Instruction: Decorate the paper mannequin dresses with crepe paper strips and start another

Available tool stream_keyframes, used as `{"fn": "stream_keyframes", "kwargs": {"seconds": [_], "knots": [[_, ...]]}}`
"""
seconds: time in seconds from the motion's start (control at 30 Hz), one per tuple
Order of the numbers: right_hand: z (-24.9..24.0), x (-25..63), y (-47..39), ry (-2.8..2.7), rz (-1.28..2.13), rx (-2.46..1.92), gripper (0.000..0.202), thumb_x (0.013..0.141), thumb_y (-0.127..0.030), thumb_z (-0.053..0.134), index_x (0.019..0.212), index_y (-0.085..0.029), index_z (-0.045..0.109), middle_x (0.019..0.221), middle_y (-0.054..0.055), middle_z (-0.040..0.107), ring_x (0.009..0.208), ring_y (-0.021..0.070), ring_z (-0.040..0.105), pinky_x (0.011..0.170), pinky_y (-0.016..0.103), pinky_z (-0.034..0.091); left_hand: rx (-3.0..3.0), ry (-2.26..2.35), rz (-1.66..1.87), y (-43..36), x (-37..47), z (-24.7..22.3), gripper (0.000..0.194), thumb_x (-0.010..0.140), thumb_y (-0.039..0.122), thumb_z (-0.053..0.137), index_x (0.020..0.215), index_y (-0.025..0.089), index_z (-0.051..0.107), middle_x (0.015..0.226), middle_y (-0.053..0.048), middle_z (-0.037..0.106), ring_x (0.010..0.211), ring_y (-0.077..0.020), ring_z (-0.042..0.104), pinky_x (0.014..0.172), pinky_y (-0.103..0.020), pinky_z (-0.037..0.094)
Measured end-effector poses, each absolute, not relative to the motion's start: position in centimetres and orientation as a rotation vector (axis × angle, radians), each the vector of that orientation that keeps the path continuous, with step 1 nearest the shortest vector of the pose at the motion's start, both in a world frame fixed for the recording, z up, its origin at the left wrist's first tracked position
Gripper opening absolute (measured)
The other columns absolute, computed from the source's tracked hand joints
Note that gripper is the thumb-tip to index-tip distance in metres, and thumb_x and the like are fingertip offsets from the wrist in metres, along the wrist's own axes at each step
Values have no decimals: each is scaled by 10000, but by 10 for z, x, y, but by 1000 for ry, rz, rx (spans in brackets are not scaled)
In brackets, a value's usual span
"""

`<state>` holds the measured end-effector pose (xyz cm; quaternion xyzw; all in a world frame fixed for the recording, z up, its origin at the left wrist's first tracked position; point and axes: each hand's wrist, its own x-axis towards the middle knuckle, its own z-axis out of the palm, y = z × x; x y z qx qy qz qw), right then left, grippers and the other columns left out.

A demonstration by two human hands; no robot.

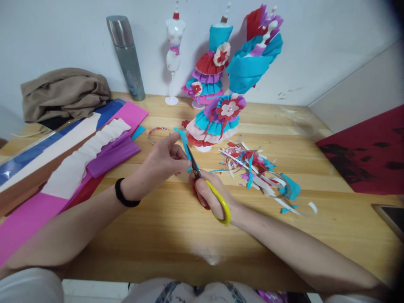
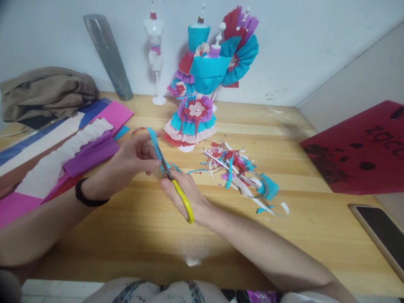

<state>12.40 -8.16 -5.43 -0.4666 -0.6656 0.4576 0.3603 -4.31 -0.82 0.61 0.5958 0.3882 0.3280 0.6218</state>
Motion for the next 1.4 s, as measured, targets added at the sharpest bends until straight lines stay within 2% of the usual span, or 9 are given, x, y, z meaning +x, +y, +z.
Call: {"fn": "stream_keyframes", "kwargs": {"seconds": [0.2, 0.37, 0.57, 0.77, 1.0, 1.27, 1.33, 1.4], "knots": [[-53, 124, -81, -1727, 1155, -1251, 514, 947, -695, 369, 782, -226, 495, 533, -21, 426, 519, 160, 465, 481, 280, 354, 1355, 889, 730, -6, -45, 8, 619, 611, 185, 707, 1213, 142, 569, 591, 84, 577, 481, -85, 503, 458, -207, 418], [-56, 124, -80, -1723, 1130, -1248, 486, 952, -671, 370, 764, -233, 465, 542, -14, 444, 521, 160, 457, 473, 276, 341, 1384, 928, 794, -7, -46, 10, 556, 641, 192, 706, 1185, 134, 604, 633, 70, 588, 495, -80, 521, 466, -210, 433], [-59, 123, -81, -1732, 1115, -1249, 523, 938, -725, 371, 755, -241, 448, 569, -9, 465, 548, 167, 472, 490, 280, 362, 1294, 928, 877, -7, -43, 8, 657, 616, 140, 707, 1254, 111, 550, 556, 86, 599, 443, -71, 487, 447, -196, 396], [-58, 125, -81, -1741, 1141, -1235, 560, 941, -757, 345, 783, -234, 467, 580, -12, 479, 543, 157, 467, 499, 277, 371, 1304, 934, 857, -8, -44, 8, 655, 619, 139, 694, 1259, 122, 556, 537, 93, 584, 443, -73, 486, 449, -194, 406], [-58, 127, -81, -1750, 1162, -1156, 588, 942, -773, 330, 844, -221, 508, 589, -17, 492, 534, 151, 467, 504, 276, 384, 1323, 900, 850, -6, -44, 6, 603, 596, 114, 682, 1190, 140, 581, 561, 93, 591, 439, -69, 477, 424, -191, 385], [-52, 127, -82, -1711, 1229, -1168, 581, 942, -769, 343, 846, -218, 502, 571, -31, 486, 510, 144, 472, 495, 274, 379, 1382, 915, 848, -8, -46, 11, 324, 626, 152, 649, 940, 171, 575, 601, 66, 586, 472, -79, 510, 444, -216, 399], [-52, 126, -83, -1696, 1244, -1161, 585, 938, -774, 355, 832, -217, 500, 562, -35, 481, 500, 139, 470, 486, 268, 376, 1389, 923, 823, -8, -45, 10, 334, 619, 152, 666, 936, 173, 560, 620, 61, 604, 478, -82, 518, 445, -217, 415], [-52, 125, -83, -1676, 1257, -1153, 586, 936, -775, 370, 830, -215, 502, 558, -38, 480, 489, 132, 468, 476, 262, 376, 1368, 935, 789, -8, -45, 9, 419, 612, 151, 683, 1010, 168, 553, 590, 76, 600, 462, -79, 509, 450, -211, 420]]}}
